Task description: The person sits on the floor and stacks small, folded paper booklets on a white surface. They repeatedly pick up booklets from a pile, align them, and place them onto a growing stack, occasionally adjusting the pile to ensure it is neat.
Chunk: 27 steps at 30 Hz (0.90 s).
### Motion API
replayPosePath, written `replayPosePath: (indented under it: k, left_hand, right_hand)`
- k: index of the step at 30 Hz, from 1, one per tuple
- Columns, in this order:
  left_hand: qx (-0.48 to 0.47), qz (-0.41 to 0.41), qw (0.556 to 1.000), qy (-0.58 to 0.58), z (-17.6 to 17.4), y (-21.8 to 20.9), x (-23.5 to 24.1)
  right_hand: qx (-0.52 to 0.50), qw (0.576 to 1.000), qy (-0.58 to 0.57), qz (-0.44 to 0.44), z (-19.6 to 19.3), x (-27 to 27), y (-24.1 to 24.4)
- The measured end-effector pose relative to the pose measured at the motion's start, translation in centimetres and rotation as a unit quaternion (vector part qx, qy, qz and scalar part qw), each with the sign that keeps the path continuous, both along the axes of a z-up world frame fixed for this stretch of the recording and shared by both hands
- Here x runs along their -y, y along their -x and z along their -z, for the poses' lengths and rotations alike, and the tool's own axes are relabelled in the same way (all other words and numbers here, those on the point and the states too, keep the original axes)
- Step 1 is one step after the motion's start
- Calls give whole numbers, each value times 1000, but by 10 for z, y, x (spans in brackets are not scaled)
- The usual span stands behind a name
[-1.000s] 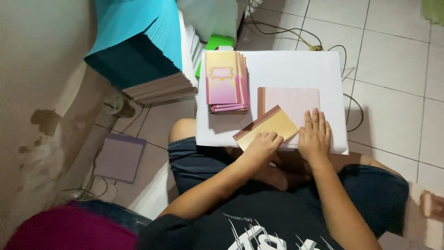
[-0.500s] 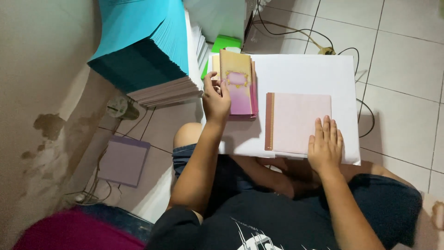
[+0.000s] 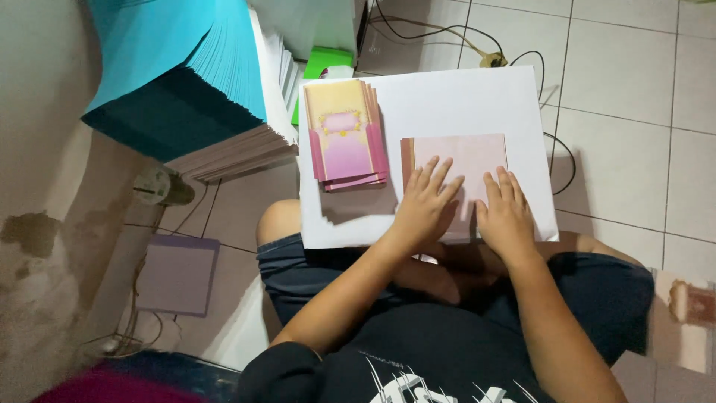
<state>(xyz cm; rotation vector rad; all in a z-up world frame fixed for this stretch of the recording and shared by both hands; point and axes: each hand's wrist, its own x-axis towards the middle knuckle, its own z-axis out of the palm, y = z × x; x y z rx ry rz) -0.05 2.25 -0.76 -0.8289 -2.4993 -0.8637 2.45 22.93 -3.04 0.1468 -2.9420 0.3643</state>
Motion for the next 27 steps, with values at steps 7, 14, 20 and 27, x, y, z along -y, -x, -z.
replayPosePath:
  k: [7,14,20,27]
  left_hand:
    - [44,-6,995,92,14,-8,-14]
    - [41,-8,995,89,16,-6,-15]
    - [169,15,985,-10,27,3,-6]
    - [147,33,952,-265,12,6,12]
  right_hand:
    - [88,982,89,142,-10,-15,-11]
    - [167,909,344,169,-30,-4,3]
    - [60,864,484,-128,-58,15,-26]
    - [35,976,184,-110,-33,35,-31]
